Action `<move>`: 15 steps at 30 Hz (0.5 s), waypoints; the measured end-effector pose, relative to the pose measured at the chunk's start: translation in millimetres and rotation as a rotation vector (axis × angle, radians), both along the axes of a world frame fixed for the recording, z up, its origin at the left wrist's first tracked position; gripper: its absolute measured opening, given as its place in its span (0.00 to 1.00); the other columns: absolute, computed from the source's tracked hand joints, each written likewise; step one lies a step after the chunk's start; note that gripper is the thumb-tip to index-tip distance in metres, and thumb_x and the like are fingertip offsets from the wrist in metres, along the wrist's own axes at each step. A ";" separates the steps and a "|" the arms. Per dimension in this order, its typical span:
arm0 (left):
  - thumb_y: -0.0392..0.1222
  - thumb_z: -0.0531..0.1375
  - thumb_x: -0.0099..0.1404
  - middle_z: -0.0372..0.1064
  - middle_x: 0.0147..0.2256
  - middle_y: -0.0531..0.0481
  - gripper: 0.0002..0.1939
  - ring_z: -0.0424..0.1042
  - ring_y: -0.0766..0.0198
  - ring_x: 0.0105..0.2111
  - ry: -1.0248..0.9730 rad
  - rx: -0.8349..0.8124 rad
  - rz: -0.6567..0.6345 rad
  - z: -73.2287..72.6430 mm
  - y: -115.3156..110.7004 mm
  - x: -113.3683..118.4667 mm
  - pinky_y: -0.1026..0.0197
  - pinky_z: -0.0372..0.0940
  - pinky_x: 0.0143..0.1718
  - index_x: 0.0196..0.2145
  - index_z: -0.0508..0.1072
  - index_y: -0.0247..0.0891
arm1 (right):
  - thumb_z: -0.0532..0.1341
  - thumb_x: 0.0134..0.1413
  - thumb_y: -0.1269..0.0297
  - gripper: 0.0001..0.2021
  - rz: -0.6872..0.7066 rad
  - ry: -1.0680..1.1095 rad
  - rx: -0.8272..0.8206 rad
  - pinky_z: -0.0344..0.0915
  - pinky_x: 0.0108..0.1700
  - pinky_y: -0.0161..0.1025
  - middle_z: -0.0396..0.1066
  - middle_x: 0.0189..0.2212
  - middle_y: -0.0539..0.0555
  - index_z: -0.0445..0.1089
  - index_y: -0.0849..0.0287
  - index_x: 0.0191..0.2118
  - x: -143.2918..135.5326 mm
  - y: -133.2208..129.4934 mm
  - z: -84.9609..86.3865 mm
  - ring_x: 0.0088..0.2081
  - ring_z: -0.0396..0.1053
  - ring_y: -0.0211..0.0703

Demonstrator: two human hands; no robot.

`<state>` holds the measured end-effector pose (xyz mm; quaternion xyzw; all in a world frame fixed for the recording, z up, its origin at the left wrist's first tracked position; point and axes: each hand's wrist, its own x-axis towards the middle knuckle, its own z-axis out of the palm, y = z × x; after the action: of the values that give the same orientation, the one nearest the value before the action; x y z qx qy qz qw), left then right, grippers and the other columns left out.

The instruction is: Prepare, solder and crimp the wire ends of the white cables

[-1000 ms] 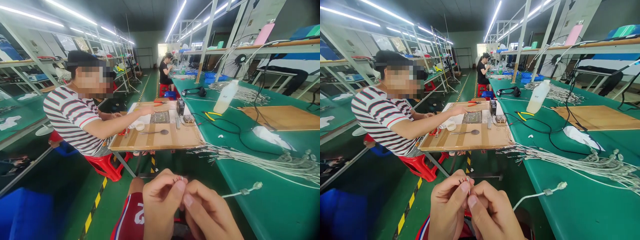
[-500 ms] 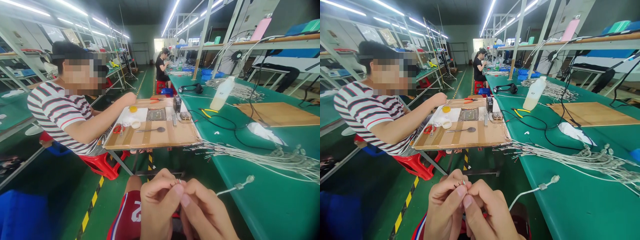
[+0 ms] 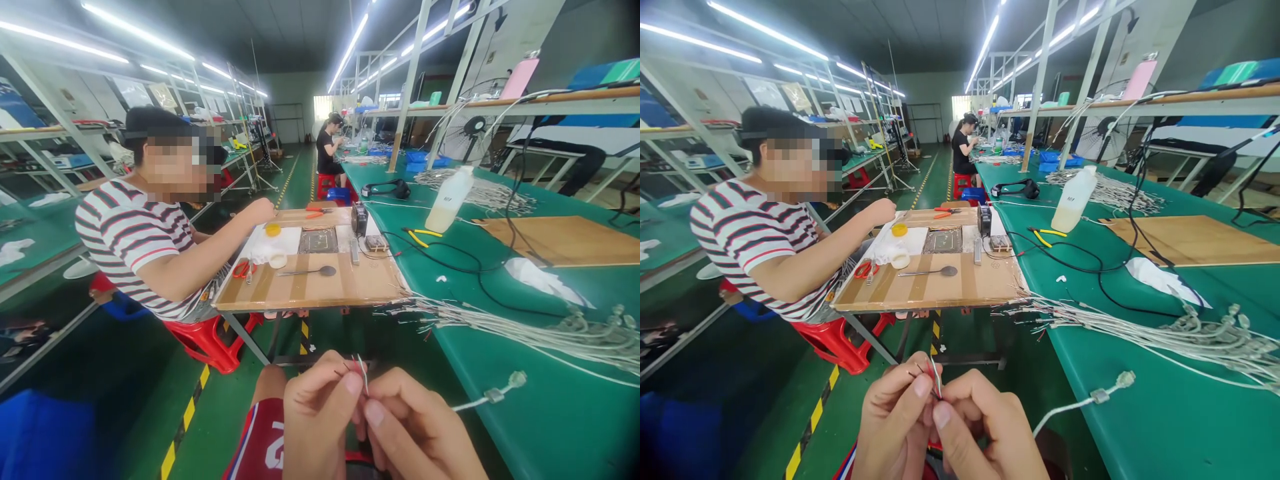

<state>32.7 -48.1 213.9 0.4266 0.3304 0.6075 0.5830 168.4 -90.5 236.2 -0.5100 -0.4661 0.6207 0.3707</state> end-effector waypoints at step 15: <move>0.34 0.68 0.66 0.64 0.31 0.54 0.07 0.70 0.73 0.29 0.005 0.275 0.105 6.9 -3.6 5.1 0.72 0.70 0.29 0.34 0.72 0.38 | 0.64 0.56 0.44 0.24 -0.095 -0.084 0.179 0.57 0.25 0.16 0.71 0.25 0.50 0.66 0.64 0.40 0.2 -3.4 -6.2 0.22 0.60 0.17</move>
<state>37.8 -51.7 220.8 0.4859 0.2676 0.6756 0.4857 168.6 -93.8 229.9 -0.5221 -0.5101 0.5362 0.4239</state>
